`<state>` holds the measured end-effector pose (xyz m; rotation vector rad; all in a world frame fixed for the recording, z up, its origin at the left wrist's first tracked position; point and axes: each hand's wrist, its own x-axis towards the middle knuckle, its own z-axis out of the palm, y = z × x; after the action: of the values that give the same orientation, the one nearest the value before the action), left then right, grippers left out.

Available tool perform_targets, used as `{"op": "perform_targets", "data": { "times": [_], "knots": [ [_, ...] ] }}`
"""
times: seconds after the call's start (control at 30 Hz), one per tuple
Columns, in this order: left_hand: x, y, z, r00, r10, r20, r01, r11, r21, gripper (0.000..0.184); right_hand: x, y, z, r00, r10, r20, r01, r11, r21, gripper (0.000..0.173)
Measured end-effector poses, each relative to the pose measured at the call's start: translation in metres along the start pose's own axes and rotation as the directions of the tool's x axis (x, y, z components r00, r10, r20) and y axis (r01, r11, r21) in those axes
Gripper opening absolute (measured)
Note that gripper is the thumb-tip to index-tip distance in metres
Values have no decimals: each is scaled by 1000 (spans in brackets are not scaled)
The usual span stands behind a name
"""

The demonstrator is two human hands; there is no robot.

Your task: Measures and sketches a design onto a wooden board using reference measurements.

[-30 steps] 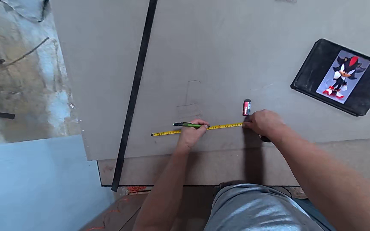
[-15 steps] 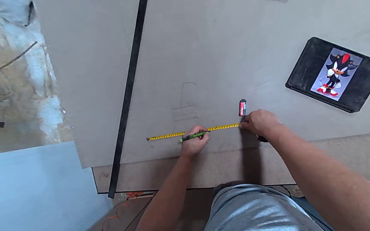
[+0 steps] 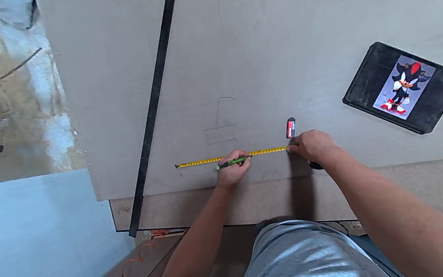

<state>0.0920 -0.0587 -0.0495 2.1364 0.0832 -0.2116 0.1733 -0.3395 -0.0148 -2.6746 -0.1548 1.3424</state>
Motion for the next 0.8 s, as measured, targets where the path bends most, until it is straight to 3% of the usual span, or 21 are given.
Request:
{"op": "perform_targets", "data": {
  "times": [0.8],
  "knots": [
    [7, 4, 0, 999, -35, 41, 35, 999, 1, 9, 1, 3, 4, 999, -21, -25, 21, 1000, 13, 53]
  ]
}}
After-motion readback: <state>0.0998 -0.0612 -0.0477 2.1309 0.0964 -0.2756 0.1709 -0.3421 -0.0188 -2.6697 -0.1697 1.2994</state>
